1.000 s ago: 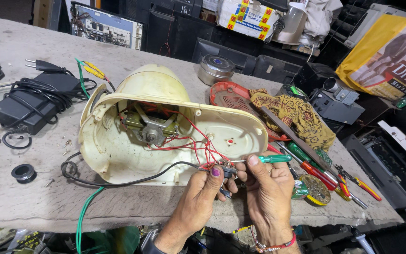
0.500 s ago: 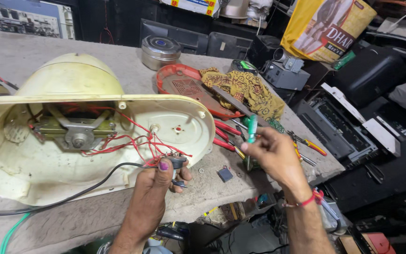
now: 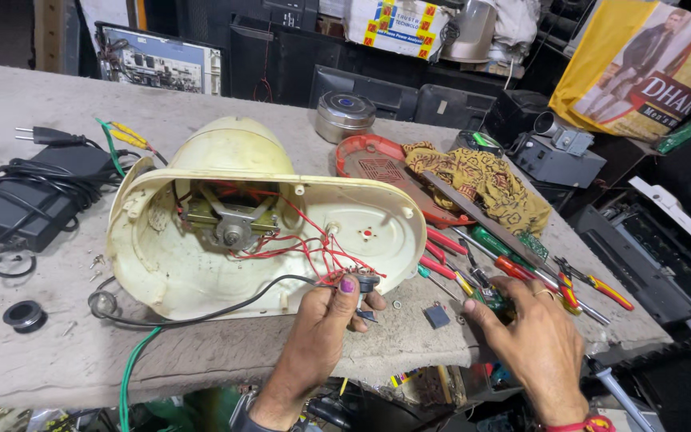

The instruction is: The person repairs an electronic device by manipulating wires and components inside a beige plastic housing. They use a screwdriver and pliers to adjust connections and secure parts, then close the housing.

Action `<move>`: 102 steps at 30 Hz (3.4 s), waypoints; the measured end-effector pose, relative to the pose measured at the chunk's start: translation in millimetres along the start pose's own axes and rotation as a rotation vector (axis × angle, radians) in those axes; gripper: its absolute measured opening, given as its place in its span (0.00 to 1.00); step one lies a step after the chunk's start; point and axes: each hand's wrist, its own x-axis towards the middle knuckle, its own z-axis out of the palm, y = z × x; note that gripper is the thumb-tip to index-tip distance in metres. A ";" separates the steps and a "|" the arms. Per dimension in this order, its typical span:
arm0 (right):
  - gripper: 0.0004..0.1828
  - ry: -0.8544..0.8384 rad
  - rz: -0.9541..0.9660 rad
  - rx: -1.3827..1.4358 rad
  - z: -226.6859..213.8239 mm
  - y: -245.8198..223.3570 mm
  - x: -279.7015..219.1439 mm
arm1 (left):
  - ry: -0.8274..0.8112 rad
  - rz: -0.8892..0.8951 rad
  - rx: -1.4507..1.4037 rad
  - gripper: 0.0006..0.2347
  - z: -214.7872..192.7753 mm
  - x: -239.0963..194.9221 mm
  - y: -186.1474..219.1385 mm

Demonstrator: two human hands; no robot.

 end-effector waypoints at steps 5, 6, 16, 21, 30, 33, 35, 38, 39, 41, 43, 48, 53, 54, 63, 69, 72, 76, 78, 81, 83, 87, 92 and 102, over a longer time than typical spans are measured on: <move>0.28 0.013 0.083 0.082 9.4 7.7 1.6 | 0.000 0.000 0.031 0.26 -0.4 1.3 6.8; 0.26 0.027 0.146 0.141 10.1 8.5 0.3 | 0.001 0.006 0.030 0.26 -1.7 1.6 8.0; 0.22 0.147 -0.108 0.992 28.0 -31.9 -68.1 | 0.032 -0.011 0.032 0.28 -3.6 -0.7 1.7; 0.25 0.313 -0.173 0.464 41.0 -47.8 -63.2 | 0.032 -0.011 0.060 0.29 -4.5 -1.8 3.0; 0.23 0.588 -0.185 0.791 79.2 -17.6 -72.8 | 0.037 -0.037 0.046 0.29 -6.4 -2.3 1.2; 0.17 0.673 0.001 1.322 117.5 31.5 -96.0 | 0.034 -0.035 0.041 0.29 -5.3 -2.3 0.3; 0.21 0.713 0.363 1.614 140.4 76.9 -99.5 | 0.038 -0.048 0.028 0.28 -4.8 -2.9 1.2; 0.28 0.584 0.908 1.838 160.8 154.6 -88.7 | 0.033 -0.074 0.013 0.27 -4.9 -3.2 2.8; 0.29 0.563 0.945 1.872 166.0 178.9 -86.6 | 0.034 -0.066 0.022 0.28 -4.6 -3.3 2.3; 0.31 0.519 1.014 1.943 173.0 223.5 -78.1 | 0.036 -0.046 0.042 0.28 -4.4 -2.2 1.9; 0.21 0.347 0.821 2.037 178.2 257.9 -70.5 | 0.035 -0.040 0.050 0.28 -4.3 -1.8 2.1; 0.13 0.346 0.785 1.741 185.9 293.0 -72.5 | 0.030 -0.041 0.015 0.27 -4.8 -2.7 1.8; 0.22 0.771 0.733 1.394 146.7 292.5 -119.6 | 0.023 -0.041 0.028 0.27 -5.3 -3.1 -0.2; 0.24 0.668 0.655 1.425 132.4 295.5 -136.2 | 0.026 -0.046 0.016 0.27 -5.6 -4.3 -0.4; 0.41 -0.193 0.535 1.375 116.8 352.7 -166.2 | 0.032 -0.030 -0.006 0.26 -3.8 -5.0 -1.4; 0.43 -0.939 0.817 1.588 101.3 304.8 -102.3 | 0.023 -0.021 -0.036 0.27 -2.8 -2.6 -2.8; 0.41 -0.075 0.492 1.224 89.8 245.0 -141.6 | 0.031 -0.008 -0.031 0.27 -2.3 -3.1 -3.3; 0.44 0.135 0.394 1.247 81.1 188.2 -143.1 | 0.027 0.005 -0.033 0.27 -1.5 -3.0 -0.6; 0.46 0.213 0.363 1.266 73.6 172.8 -136.8 | 0.027 0.003 -0.031 0.27 -1.0 -3.0 0.5; 0.47 0.053 0.461 1.251 60.4 163.2 -129.7 | 0.027 0.000 -0.031 0.27 -0.8 -3.3 1.7; 0.46 0.131 0.439 1.242 61.9 157.3 -130.3 | 0.019 0.005 -0.031 0.27 -0.6 -3.3 2.6; 0.44 0.187 0.436 1.231 70.2 155.8 -133.4 | 0.024 0.005 -0.038 0.26 0.6 -3.5 3.7; 0.44 0.150 0.421 1.237 73.0 160.4 -131.4 | 0.008 0.009 -0.036 0.26 -0.2 -3.6 5.1; 0.40 0.466 0.278 1.369 88.8 158.4 -129.2 | 0.003 0.016 -0.026 0.26 -1.0 -3.3 3.0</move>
